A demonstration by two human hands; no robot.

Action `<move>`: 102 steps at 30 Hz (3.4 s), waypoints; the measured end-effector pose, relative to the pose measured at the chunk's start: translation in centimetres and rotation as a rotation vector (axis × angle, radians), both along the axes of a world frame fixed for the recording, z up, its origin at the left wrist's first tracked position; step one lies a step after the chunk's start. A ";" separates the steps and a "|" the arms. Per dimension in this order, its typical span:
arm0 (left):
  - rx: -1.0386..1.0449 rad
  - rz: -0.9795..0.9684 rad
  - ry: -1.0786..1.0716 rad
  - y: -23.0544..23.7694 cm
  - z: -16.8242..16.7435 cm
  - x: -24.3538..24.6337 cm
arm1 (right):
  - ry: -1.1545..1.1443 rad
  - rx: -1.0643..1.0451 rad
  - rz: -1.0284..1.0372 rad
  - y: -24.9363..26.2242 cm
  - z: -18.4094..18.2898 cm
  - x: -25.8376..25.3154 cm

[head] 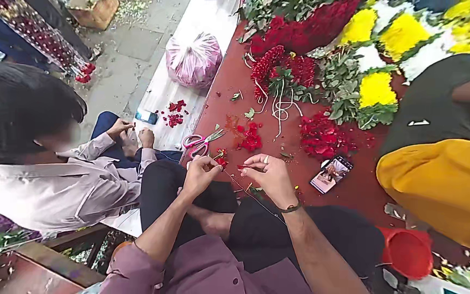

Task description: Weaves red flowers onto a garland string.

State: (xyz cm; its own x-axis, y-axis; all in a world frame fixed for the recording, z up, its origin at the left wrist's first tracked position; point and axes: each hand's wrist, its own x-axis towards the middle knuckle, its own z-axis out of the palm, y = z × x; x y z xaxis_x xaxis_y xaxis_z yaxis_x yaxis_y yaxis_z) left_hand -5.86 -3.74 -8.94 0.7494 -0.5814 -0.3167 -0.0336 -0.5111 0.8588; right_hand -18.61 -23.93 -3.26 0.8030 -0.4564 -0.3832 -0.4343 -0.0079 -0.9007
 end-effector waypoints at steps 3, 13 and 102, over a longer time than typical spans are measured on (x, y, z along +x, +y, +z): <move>0.003 0.015 0.072 -0.1 0.1 -0.2 | -0.021 0.079 -0.013 1.1 -0.7 -0.1; 0.032 -0.104 0.057 -0.6 -0.2 -0.8 | 0.029 0.163 -0.043 3.6 -5.3 0.4; -0.122 0.147 0.392 -0.9 0.9 0.4 | 0.111 0.239 0.235 -1.6 -3.7 -1.3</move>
State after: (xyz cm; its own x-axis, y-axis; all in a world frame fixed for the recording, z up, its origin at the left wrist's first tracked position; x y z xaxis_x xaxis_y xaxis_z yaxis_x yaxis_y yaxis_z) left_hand -5.43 -4.60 -8.01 0.6638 -0.5283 -0.5293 0.3728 -0.3799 0.8466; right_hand -19.95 -25.48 -6.93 0.8230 -0.1507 -0.5477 -0.5411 0.0856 -0.8366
